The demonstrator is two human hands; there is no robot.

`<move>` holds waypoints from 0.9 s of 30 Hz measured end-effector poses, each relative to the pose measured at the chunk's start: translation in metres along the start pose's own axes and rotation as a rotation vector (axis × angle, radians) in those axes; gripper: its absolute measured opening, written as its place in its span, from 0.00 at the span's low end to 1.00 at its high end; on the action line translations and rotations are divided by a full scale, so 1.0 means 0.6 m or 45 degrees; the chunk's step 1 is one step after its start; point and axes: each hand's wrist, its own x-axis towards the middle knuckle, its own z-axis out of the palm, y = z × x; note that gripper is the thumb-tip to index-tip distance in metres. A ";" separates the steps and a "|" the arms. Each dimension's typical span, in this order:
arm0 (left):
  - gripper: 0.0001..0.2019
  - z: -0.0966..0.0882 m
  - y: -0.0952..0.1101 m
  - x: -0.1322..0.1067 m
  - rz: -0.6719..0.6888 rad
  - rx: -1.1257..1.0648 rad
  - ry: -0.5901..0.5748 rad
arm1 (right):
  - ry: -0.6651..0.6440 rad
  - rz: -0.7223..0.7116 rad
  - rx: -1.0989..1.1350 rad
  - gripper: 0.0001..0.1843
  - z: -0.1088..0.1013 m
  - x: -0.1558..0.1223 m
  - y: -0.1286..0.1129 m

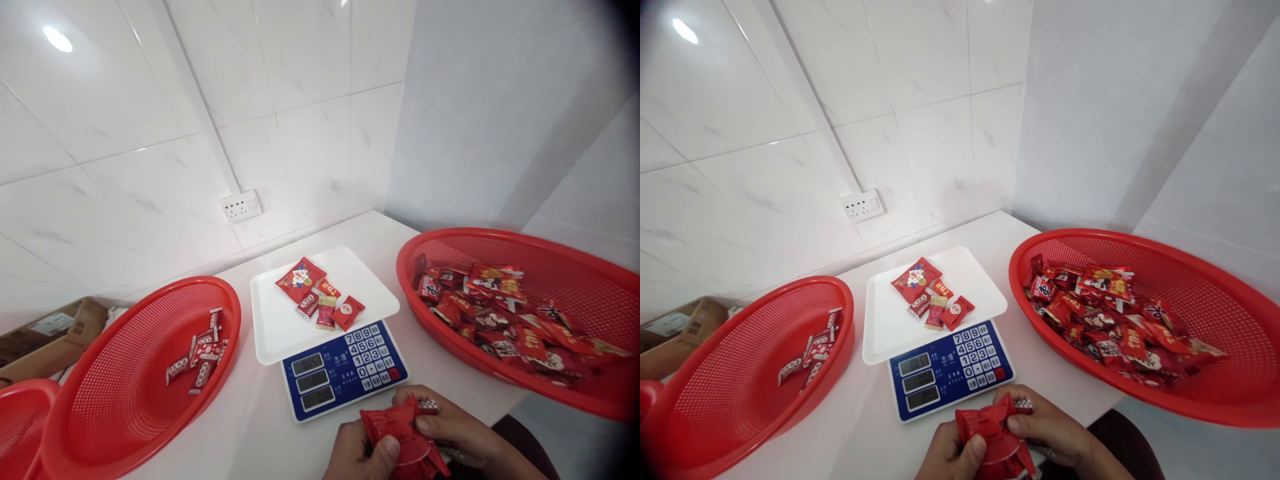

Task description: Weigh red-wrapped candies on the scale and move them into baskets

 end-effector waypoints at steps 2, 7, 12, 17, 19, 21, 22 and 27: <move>0.34 -0.001 0.010 0.004 0.040 -0.038 -0.091 | 0.007 -0.013 0.013 0.23 0.000 0.000 0.000; 0.31 -0.003 0.029 0.011 0.117 -0.028 -0.231 | -0.004 -0.034 0.049 0.23 0.003 0.000 -0.003; 0.28 0.000 0.028 0.011 0.137 -0.060 -0.193 | -0.120 -0.081 0.033 0.26 0.007 0.002 -0.008; 0.25 0.005 0.046 0.011 0.201 -0.154 -0.310 | -0.141 -0.083 0.012 0.32 0.012 0.001 -0.013; 0.24 0.006 0.055 0.010 0.208 -0.145 -0.318 | -0.132 -0.065 -0.002 0.30 0.013 0.000 -0.014; 0.25 0.006 0.062 0.007 0.191 -0.111 -0.298 | -0.105 -0.050 -0.012 0.26 0.013 -0.001 -0.014; 0.25 0.005 0.065 0.007 0.185 -0.088 -0.292 | -0.089 -0.044 -0.017 0.25 0.013 -0.001 -0.013; 0.28 0.007 0.073 0.005 0.258 -0.045 -0.344 | -0.045 -0.044 -0.011 0.22 0.007 -0.003 -0.005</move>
